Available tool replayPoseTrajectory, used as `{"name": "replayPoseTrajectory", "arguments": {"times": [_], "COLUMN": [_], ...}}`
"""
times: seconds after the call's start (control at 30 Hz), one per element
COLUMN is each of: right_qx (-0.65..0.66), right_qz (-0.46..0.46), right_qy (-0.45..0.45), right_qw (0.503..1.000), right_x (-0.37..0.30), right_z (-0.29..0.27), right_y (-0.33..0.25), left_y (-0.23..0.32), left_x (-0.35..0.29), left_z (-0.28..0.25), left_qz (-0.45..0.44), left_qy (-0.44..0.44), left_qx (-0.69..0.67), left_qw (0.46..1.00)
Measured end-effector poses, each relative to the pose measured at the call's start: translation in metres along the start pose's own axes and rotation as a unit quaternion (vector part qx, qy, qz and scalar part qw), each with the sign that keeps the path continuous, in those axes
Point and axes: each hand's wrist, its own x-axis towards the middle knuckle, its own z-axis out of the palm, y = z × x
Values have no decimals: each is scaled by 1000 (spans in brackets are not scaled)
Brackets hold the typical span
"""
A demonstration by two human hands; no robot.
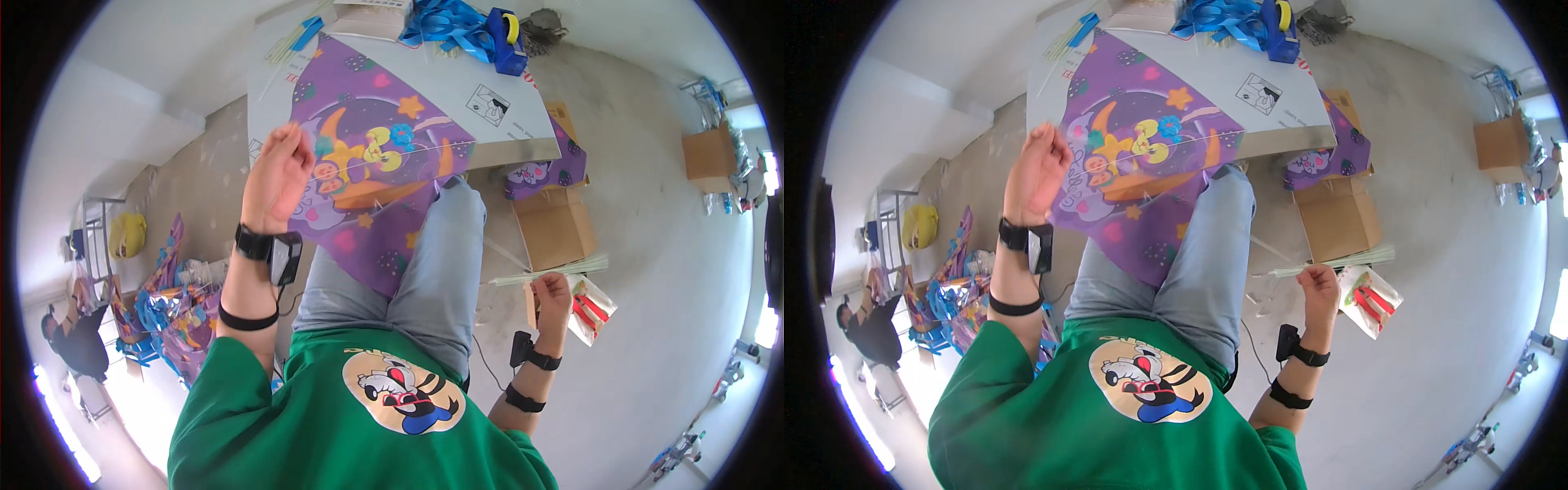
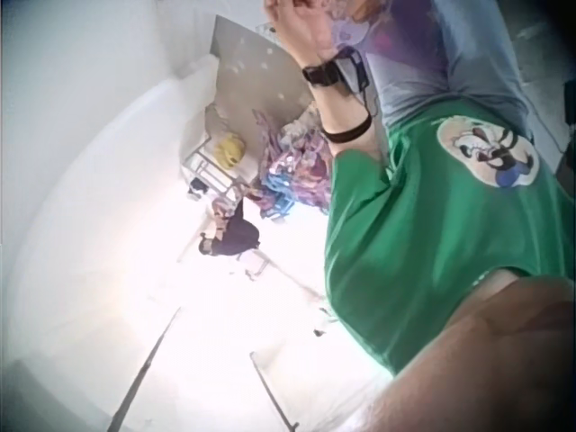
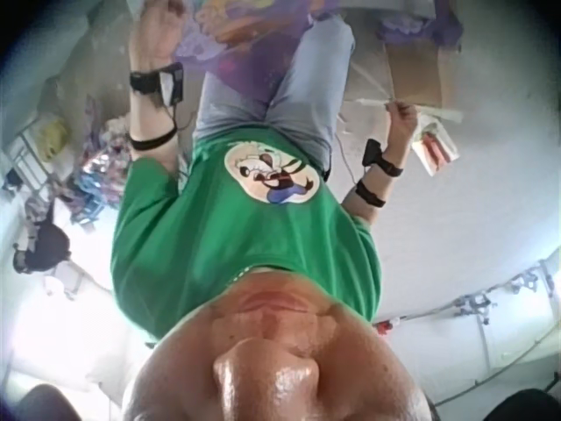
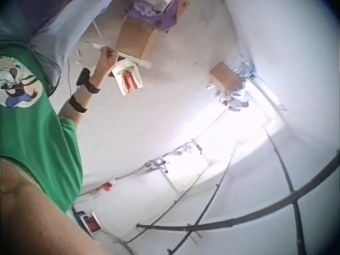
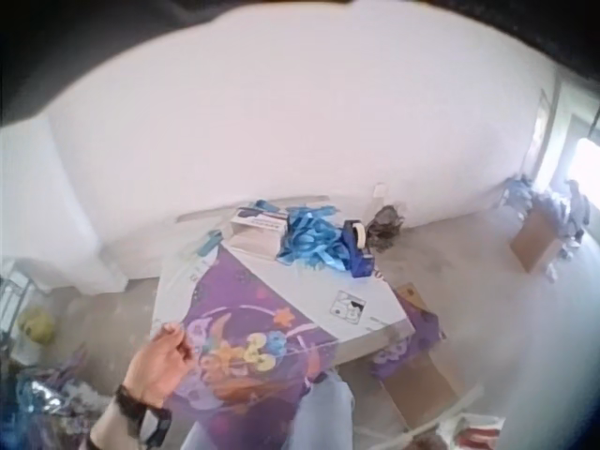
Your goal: Assembling a plastic kite by attaching rods and securing them with tape.
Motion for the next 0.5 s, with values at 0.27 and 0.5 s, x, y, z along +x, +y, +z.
{"name": "replayPoseTrajectory", "arguments": {"times": [0.27, 0.5], "right_qx": [-119, -199], "right_qz": [-39, -61], "right_qy": [-89, -129], "right_qw": [988, 970], "right_x": [18, 44], "right_z": [27, 63], "right_y": [-44, -74], "left_y": [-22, -22], "left_x": [-70, -84], "left_z": [-105, -131], "left_qz": [-12, 30], "left_qy": [100, 133], "left_qx": [-95, -138], "left_qw": [990, 981]}}
